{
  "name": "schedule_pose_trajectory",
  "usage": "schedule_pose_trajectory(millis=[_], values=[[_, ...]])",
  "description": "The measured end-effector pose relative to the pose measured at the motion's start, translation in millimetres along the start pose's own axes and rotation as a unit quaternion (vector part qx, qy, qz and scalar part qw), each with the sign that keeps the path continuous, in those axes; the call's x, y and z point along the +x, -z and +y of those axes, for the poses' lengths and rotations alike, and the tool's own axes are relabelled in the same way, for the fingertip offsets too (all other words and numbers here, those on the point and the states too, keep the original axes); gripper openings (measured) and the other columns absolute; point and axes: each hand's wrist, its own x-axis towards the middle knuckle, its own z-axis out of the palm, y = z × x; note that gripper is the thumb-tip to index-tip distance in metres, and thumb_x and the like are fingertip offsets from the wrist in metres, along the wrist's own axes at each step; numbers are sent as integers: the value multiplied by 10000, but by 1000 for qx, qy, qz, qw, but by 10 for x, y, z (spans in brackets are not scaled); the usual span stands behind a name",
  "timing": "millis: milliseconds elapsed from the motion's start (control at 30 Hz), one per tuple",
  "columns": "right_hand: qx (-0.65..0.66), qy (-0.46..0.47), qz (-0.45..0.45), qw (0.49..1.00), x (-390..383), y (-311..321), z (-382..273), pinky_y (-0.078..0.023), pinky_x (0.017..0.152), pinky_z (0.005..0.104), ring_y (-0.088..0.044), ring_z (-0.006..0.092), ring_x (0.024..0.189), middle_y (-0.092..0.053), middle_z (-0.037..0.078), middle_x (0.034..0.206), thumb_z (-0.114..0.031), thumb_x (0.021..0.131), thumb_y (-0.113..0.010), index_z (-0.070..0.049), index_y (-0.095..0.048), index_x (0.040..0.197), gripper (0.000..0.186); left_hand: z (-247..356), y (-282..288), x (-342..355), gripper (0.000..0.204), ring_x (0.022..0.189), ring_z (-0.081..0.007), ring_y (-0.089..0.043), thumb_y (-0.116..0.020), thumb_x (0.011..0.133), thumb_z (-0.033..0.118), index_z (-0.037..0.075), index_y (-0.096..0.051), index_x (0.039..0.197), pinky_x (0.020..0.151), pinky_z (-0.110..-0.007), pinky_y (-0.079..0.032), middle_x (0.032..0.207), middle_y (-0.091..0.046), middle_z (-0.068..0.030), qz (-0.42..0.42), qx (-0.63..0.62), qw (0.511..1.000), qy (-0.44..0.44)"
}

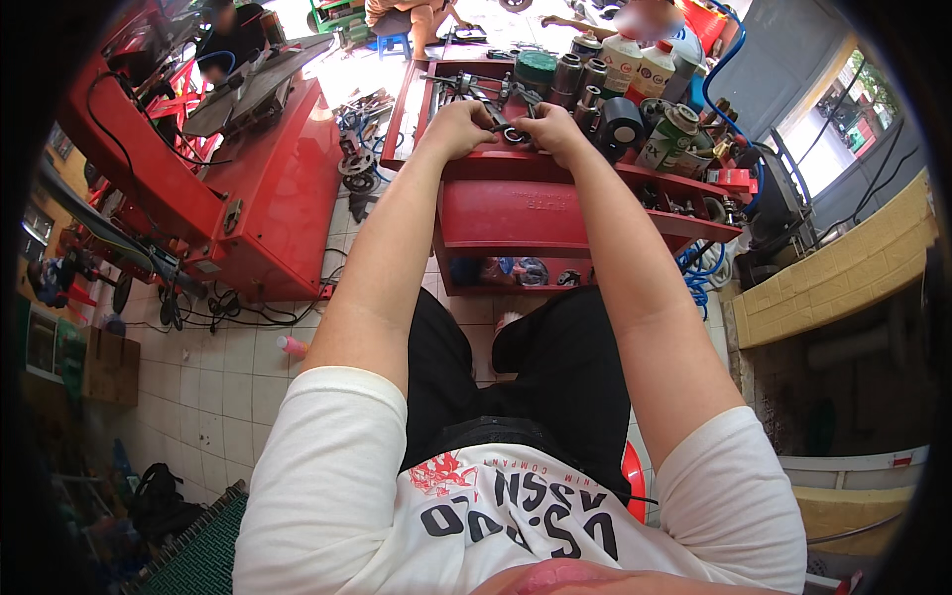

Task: The person sits at a red tool cart and uses a wrench to tighten or loosen bolts on a small mechanical assembly. They repeatedly adjust the wrench and reposition the part while other people work in the background.

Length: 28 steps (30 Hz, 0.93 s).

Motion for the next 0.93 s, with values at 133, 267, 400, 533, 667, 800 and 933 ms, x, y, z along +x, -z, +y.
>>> schedule_pose_trajectory(millis=[133,267,400,533,667,800,933], values=[[-24,10,-6,1000,104,19,104,-475,480,295,-610,125,580,-685,85,795,-175,872,-832,29,-667,934,270,14,0,-2,282,866,-181,-726,-901,778,137,13,-723,958,807,-341,-572,939,-769,-90,-2,3,1000,-9],[-39,2,-4,999,118,6,120,-459,488,297,-606,122,581,-693,87,806,-201,872,-831,41,-679,958,298,42,8,-23,282,868,-185,-730,-901,778,136,14,-724,960,808,-342,-572,939,-769,-92,-5,-2,1000,-8],[-43,-1,-3,999,131,-11,112,-449,493,304,-603,120,586,-689,83,805,-205,869,-829,46,-684,967,306,9,16,-18,285,874,-189,-733,-903,777,138,17,-728,968,814,-344,-573,944,-770,-94,-2,-6,1000,-8],[-47,2,6,999,163,-7,160,-446,503,310,-596,122,597,-686,83,808,-216,862,-835,47,-692,969,319,24,7,-15,291,875,-193,-735,-904,776,138,18,-730,975,816,-344,-573,950,-772,-97,-5,-6,1000,-5],[-57,-2,-3,998,184,5,174,-448,524,313,-588,120,616,-680,78,810,-229,854,-843,43,-704,982,332,12,10,-11,299,881,-194,-735,-905,778,149,15,-728,979,822,-345,-574,954,-773,-97,-7,-1,1000,-9],[-71,4,-9,997,179,15,161,-448,556,316,-576,110,641,-673,64,809,-252,847,-852,34,-715,990,347,12,18,-14,307,896,-194,-735,-906,781,159,18,-728,987,835,-350,-575,968,-773,-96,-9,-7,1000,-5],[-70,-13,-20,997,185,43,161,-449,570,315,-582,121,661,-681,60,830,-275,842,-861,11,-732,1011,357,42,24,-27,263,923,-235,-746,-890,772,160,54,-770,981,873,-353,-571,986,-789,-115,0,-4,1000,5]])
